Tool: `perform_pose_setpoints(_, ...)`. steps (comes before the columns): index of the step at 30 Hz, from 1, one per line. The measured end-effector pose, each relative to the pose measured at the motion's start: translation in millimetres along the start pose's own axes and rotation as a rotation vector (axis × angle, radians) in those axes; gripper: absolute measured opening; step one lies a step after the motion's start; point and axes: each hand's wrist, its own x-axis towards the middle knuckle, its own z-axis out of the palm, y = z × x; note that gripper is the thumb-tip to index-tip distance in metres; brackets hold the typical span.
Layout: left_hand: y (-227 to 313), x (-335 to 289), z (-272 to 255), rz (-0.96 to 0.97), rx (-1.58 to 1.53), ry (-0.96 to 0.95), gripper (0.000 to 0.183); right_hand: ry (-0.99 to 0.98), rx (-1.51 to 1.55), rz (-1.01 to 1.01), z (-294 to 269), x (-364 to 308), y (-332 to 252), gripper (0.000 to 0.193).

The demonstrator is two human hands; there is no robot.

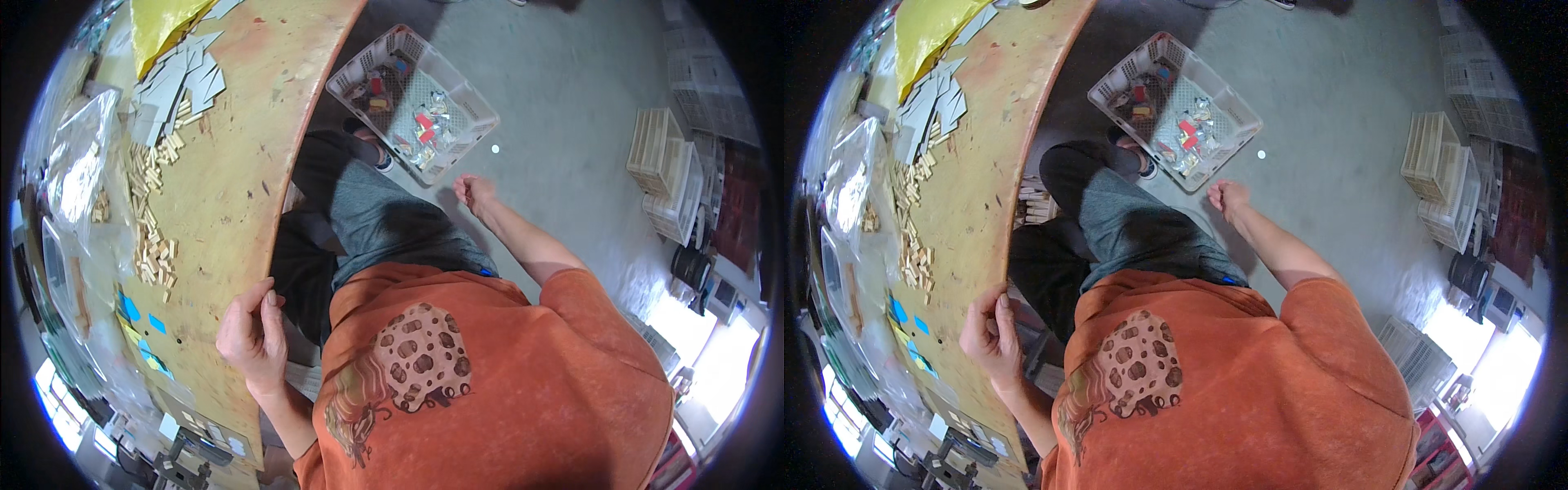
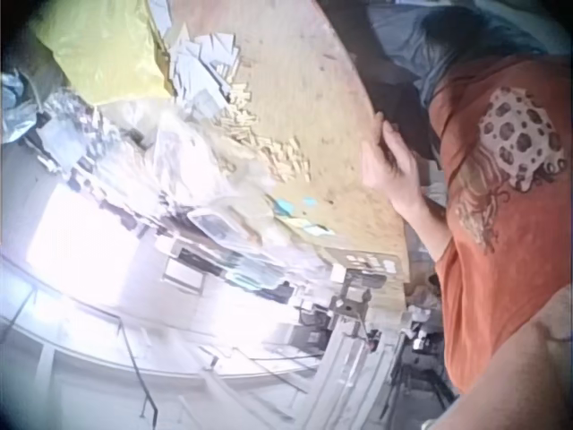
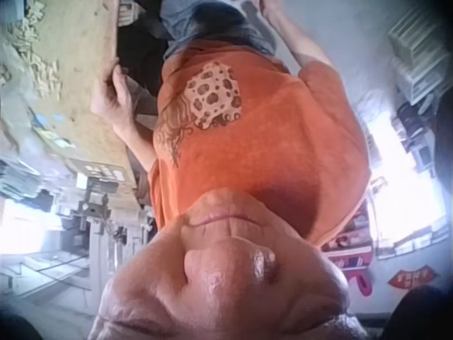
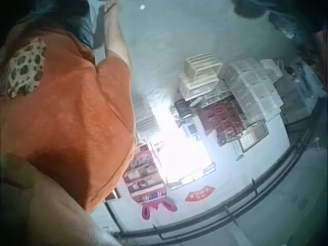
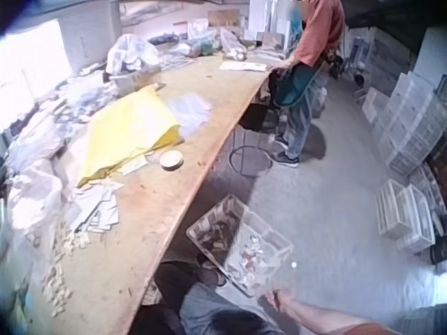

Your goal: The person assembles small craft kits by placing colored paper pieces and wooden pegs into clear plastic bags. They handle blue, red, and yellow paper pieces, then add wooden pegs, seal the bags, and place them into a white basket. The person repeats this process with different colored paper pieces.

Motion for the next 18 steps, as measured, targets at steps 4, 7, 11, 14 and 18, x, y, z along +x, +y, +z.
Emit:
perform_pose_setpoints(4,8.0,14.1,7.0,0.004,0.015,-0.024,0.011,-0.012,-0.063,0.024,-1.0,5.5,17.5,0.014)
perform_pose_setpoints(7,9.9,29.5,14.9,0.084,0.061,-0.054,0.013,-0.008,-0.041,0.039,9.0,8.6,22.6,0.013)
perform_pose_setpoints(11,19.0,54.0,28.2,0.256,0.175,-0.012,0.025,-0.07,-0.036,0.064,13.3,28.1,28.3,0.013)
perform_pose_setpoints(14,18.8,65.8,39.7,0.252,0.248,-0.008,0.039,-0.082,-0.087,0.061,19.1,29.0,18.9,0.012)
perform_pose_setpoints(18,13.2,69.1,47.0,0.224,0.328,-0.046,0.049,-0.078,-0.17,0.024,16.4,42.2,14.7,0.013)
